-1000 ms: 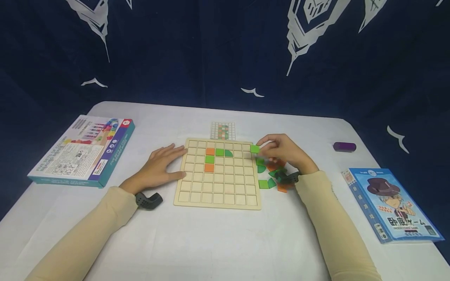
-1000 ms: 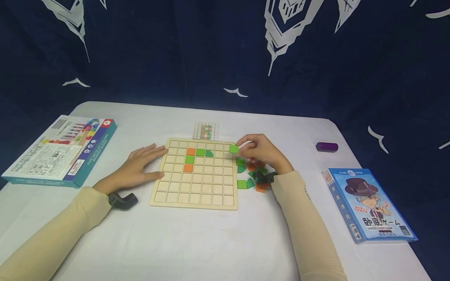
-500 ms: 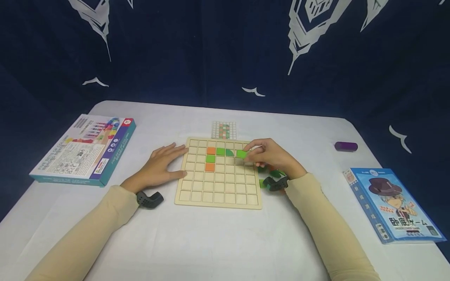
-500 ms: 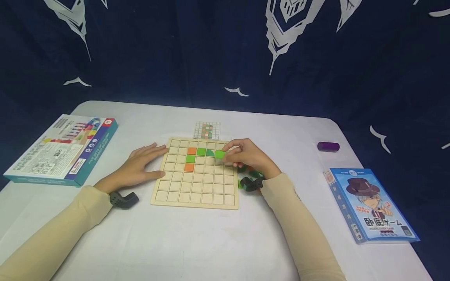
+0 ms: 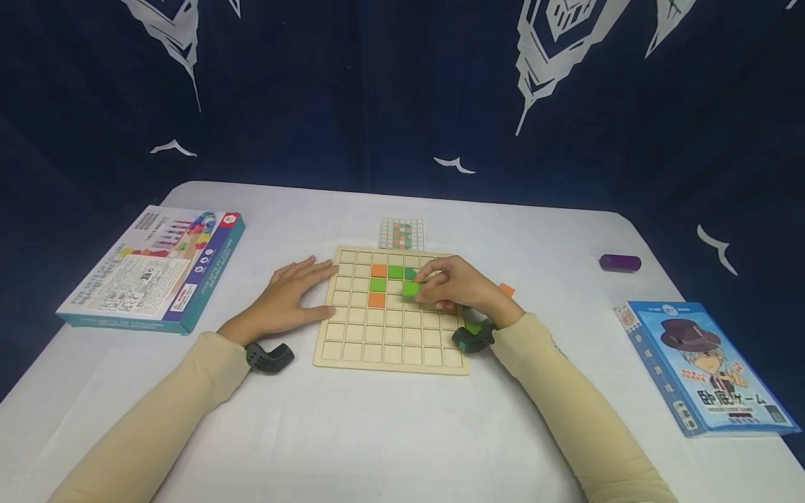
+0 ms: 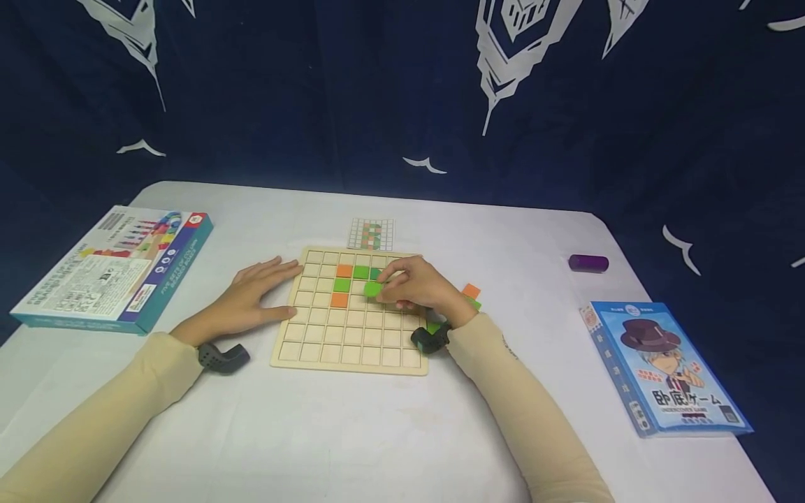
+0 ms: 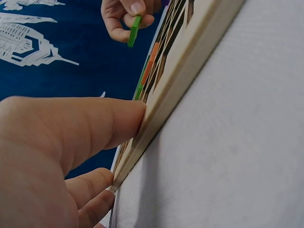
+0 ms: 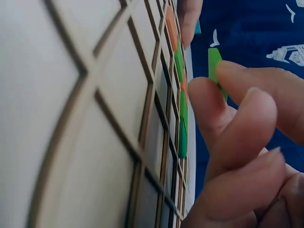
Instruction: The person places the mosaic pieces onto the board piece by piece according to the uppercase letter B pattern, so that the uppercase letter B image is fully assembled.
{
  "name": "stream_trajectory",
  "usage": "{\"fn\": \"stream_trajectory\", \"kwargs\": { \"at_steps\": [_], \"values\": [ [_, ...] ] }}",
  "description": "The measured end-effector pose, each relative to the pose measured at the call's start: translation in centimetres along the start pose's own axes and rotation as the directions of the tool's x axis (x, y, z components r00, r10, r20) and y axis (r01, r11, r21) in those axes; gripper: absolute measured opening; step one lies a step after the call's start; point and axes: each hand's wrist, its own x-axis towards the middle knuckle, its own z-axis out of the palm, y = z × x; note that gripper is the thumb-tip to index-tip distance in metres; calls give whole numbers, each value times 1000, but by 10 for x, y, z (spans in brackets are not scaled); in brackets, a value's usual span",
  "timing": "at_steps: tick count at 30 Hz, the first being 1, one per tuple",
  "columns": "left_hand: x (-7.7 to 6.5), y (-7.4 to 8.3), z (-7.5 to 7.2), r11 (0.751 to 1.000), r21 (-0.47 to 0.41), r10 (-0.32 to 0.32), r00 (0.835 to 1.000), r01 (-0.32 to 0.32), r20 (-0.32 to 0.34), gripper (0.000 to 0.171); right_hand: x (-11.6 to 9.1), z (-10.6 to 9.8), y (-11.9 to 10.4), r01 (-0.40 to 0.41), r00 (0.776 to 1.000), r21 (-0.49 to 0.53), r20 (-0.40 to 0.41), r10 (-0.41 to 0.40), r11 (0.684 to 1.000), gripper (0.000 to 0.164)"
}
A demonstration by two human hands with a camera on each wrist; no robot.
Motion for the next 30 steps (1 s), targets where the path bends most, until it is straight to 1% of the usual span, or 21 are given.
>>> {"fn": "stream_trajectory", "kwargs": {
  "at_steps": [7, 12, 18, 21, 30],
  "values": [
    [-1, -1, 1, 1000, 5, -24, 1000, 24, 15, 82, 6, 10, -7, 10, 1000, -101, 14, -9, 995, 29],
    [1, -2, 1, 1000, 9, -25, 999, 25, 20, 82, 9, 14, -11, 26, 1000, -156, 19, -23, 987, 27],
    [3, -4, 0, 1000, 15, -23, 999, 23, 23, 82, 11, 18, -15, 50, 998, -183, 50, -41, 982, 21],
    [3, -4, 0, 1000, 15, -21, 999, 21, 25, 82, 13, 20, -15, 62, 997, -197, 53, -53, 979, 19],
    [3, -4, 0, 1000, 11, -18, 1000, 18, 26, 82, 14, 24, -18, 62, 997, -242, 48, -52, 968, 20]
  ]
}}
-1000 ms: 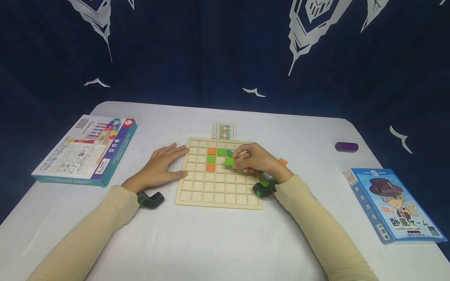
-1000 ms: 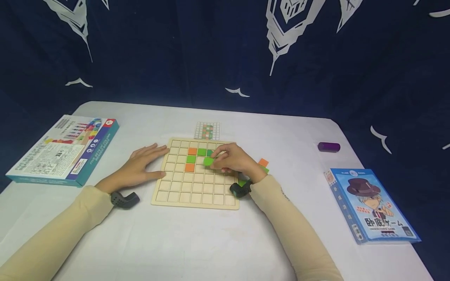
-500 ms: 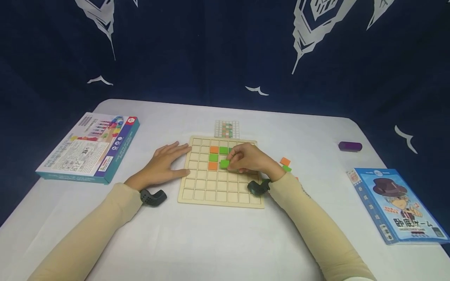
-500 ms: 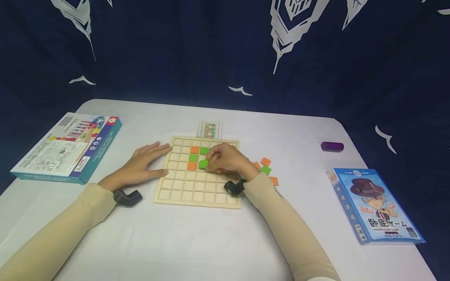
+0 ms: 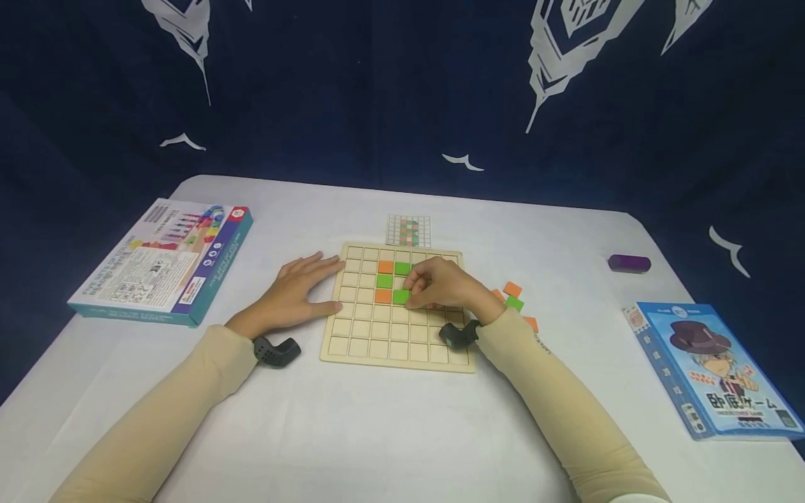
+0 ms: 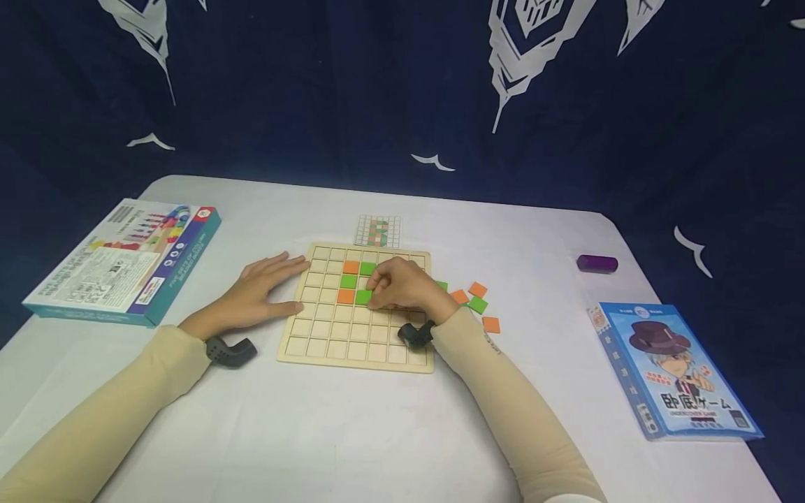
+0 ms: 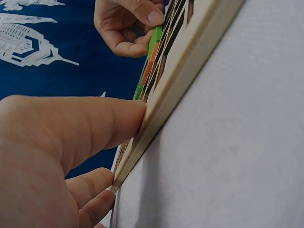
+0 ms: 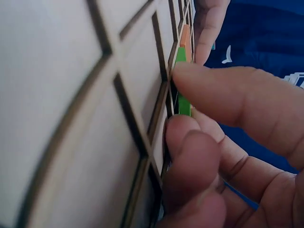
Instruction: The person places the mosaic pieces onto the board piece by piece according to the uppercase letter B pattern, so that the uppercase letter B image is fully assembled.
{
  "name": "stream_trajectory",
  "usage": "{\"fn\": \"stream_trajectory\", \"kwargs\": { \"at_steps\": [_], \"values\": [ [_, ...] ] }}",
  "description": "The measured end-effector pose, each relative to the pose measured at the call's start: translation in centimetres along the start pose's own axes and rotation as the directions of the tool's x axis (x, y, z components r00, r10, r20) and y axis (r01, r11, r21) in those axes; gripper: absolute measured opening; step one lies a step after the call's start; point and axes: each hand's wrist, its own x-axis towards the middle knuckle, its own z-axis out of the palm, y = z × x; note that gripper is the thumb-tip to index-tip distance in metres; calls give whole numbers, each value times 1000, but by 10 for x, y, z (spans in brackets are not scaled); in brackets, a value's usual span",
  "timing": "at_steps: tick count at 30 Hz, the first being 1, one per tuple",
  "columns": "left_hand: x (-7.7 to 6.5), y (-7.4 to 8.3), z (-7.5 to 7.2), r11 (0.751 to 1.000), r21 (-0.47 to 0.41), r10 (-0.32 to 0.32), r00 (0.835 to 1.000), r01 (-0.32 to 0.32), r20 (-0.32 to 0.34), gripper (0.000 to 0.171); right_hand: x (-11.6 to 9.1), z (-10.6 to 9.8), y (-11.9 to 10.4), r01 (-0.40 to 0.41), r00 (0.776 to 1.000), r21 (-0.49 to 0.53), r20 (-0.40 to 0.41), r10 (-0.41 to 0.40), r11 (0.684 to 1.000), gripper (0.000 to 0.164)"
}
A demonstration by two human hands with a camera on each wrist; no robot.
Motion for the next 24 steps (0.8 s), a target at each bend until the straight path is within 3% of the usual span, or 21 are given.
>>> {"fn": "stream_trajectory", "kwargs": {
  "at_steps": [10, 24],
  "values": [
    [0, -1, 0, 1000, -4, -11, 1000, 11, 4, 82, -1, 0, 1, 10, 1000, 5, 17, -10, 1000, 23],
    [0, 1, 0, 1000, 0, -10, 1000, 10, 4, 82, -5, -14, 15, 37, 993, 174, 107, -56, 984, 27]
  ]
}}
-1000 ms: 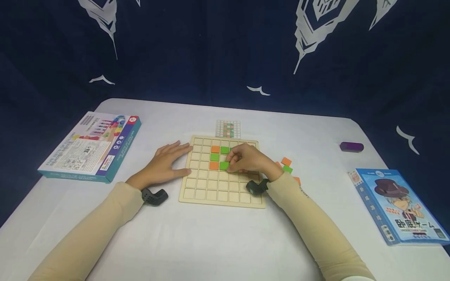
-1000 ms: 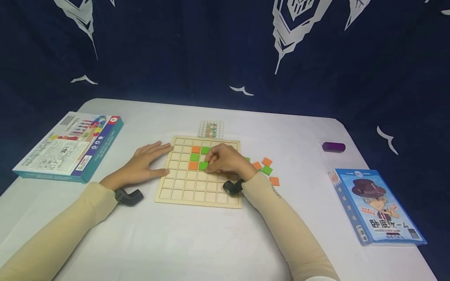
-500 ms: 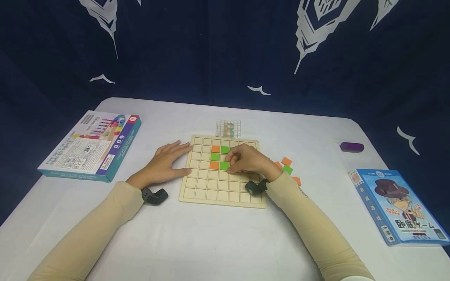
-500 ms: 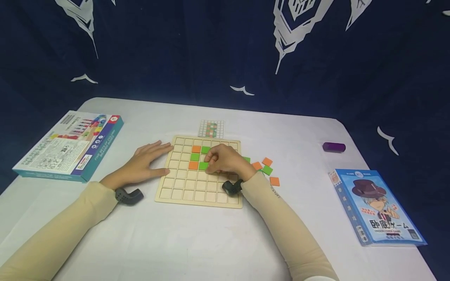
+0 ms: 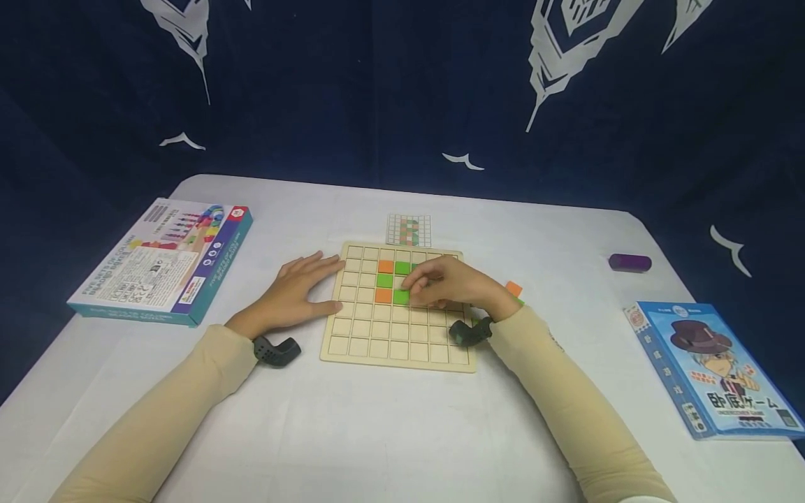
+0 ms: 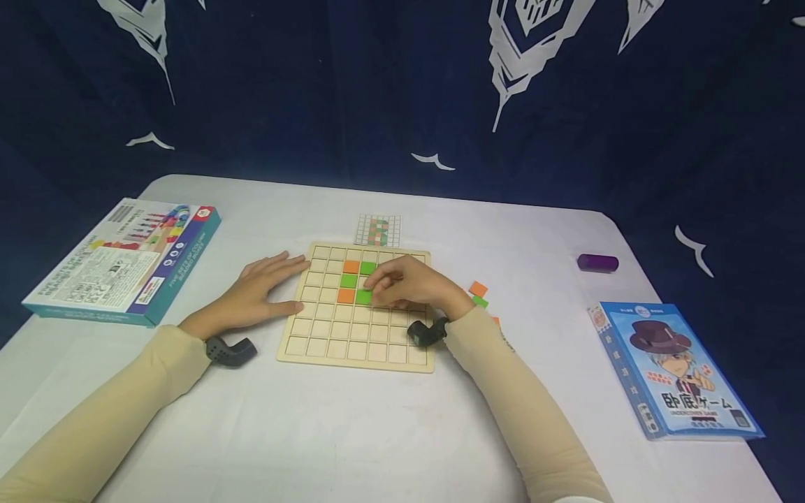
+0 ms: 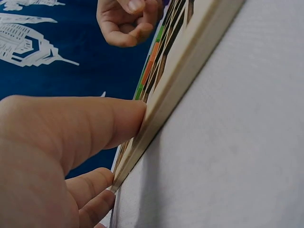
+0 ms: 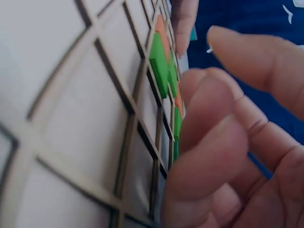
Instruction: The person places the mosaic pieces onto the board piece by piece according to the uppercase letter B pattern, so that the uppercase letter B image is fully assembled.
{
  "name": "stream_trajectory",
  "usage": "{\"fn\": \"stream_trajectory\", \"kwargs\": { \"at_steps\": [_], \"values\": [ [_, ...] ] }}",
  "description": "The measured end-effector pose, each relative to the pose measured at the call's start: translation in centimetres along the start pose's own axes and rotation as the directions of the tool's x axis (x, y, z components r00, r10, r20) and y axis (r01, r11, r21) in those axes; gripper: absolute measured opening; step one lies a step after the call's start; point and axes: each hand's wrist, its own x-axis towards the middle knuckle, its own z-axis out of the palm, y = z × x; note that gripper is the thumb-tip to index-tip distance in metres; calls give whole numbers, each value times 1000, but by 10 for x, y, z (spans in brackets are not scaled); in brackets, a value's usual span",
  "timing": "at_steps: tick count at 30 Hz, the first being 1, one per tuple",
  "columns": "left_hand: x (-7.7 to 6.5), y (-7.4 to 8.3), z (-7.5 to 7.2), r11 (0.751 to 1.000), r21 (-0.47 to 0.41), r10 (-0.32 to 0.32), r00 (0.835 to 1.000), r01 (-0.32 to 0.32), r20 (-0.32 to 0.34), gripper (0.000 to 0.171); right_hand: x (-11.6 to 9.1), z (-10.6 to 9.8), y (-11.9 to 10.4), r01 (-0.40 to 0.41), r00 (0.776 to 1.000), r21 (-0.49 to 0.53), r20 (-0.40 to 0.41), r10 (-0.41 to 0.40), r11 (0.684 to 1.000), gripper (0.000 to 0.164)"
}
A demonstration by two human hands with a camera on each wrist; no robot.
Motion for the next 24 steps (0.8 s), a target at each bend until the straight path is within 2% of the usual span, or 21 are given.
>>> {"fn": "stream_trajectory", "kwargs": {
  "at_steps": [6, 14, 18, 24],
  "values": [
    [0, 1, 0, 1000, -10, 2, 1000, -2, -2, 83, -9, -10, 5, 44, 999, 74, -10, -44, 996, 31],
    [-1, 3, 0, 1000, -5, 2, 1000, -2, -1, 82, -28, -23, 15, 96, 991, 75, -105, -88, 993, 29],
    [-1, 4, 0, 1000, -12, 9, 1000, -9, -8, 81, -38, -31, 24, 85, 985, 69, -156, -74, 994, 28],
    [0, 2, 0, 1000, -4, 10, 1000, -10, -5, 82, -50, -42, 37, 42, 982, 75, -189, -27, 996, 28]
  ]
}}
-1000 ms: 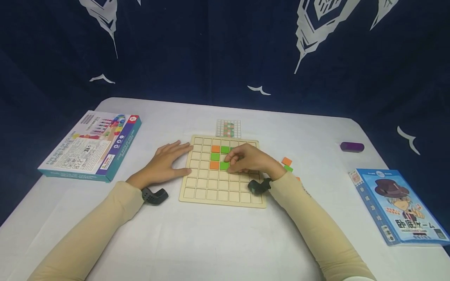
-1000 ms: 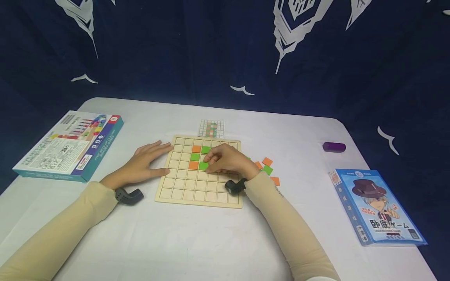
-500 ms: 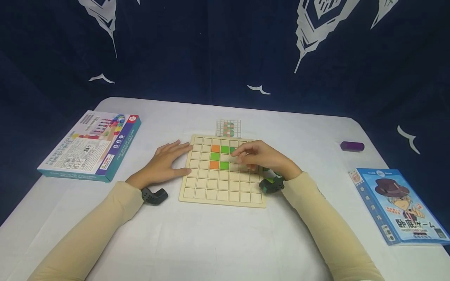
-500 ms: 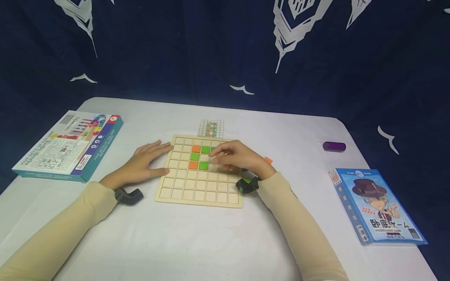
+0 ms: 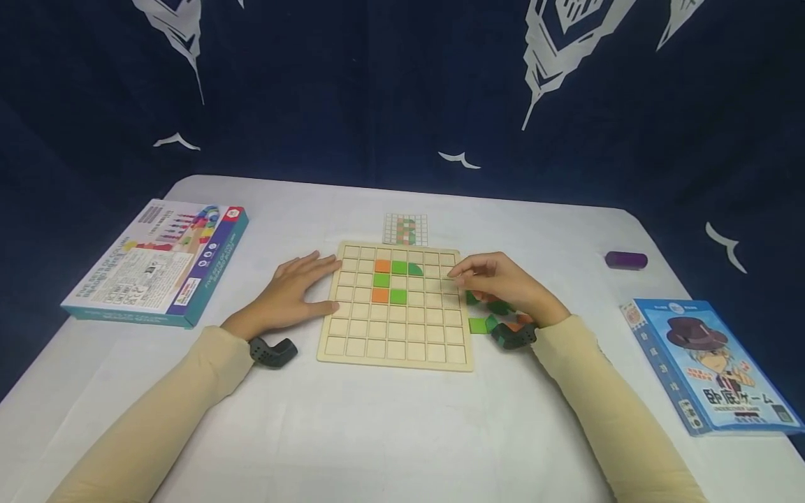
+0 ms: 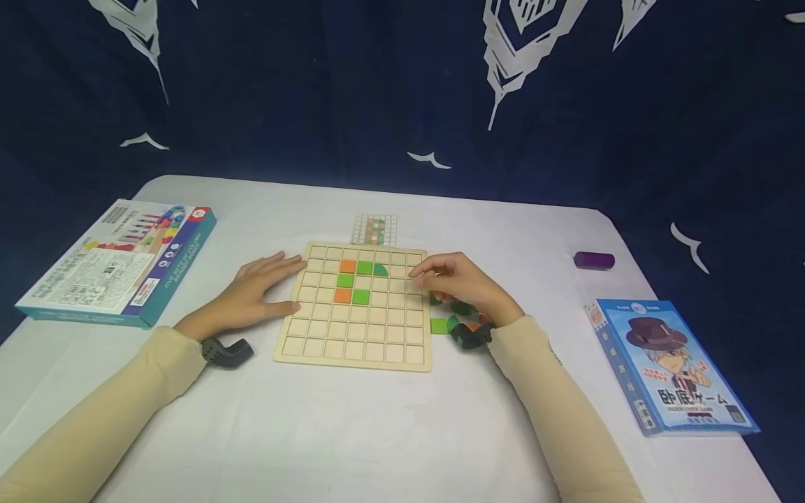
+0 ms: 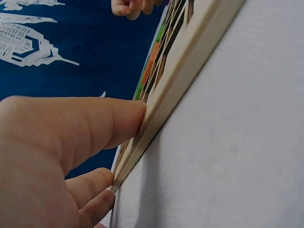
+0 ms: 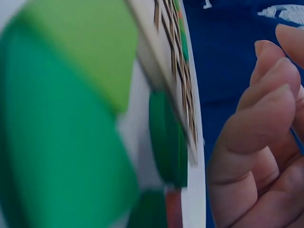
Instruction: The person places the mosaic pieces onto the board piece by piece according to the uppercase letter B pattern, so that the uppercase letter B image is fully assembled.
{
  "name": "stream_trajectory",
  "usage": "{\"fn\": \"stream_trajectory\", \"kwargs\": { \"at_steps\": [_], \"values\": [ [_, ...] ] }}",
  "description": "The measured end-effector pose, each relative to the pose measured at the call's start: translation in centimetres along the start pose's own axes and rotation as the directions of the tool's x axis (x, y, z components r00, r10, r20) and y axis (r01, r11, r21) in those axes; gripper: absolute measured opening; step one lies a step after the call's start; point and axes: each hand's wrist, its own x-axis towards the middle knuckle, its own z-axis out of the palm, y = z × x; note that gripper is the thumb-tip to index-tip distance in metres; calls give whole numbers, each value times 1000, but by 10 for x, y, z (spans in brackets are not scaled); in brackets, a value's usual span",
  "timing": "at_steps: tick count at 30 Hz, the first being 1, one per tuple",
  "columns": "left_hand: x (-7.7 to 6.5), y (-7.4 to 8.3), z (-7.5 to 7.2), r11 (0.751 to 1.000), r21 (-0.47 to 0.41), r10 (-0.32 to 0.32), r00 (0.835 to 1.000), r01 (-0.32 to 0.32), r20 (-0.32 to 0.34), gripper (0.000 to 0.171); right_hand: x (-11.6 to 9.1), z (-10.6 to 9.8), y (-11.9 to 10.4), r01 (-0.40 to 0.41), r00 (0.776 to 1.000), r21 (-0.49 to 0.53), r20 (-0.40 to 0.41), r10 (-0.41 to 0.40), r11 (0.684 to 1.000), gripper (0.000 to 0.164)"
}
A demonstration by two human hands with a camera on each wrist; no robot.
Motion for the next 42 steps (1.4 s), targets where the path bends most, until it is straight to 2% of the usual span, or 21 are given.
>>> {"fn": "stream_trajectory", "kwargs": {
  "at_steps": [9, 16, 31, 42],
  "values": [
    [0, -1, 0, 1000, 0, 10, 1000, -10, -3, 82, -9, -19, 16, -34, 999, 0, -21, 34, 999, 31],
    [1, -1, 0, 1000, -8, 17, 1000, -17, -8, 81, -14, -25, 24, -25, 1000, 8, -18, 25, 1000, 28],
    [0, -2, 1, 1000, 1, 5, 1000, -5, -3, 82, -14, -30, 22, -77, 996, -178, 29, 83, 981, 21],
    [0, -2, 0, 1000, 1, 8, 1000, -8, -2, 81, -15, -29, 20, -83, 996, -216, 21, 90, 973, 25]
  ]
}}
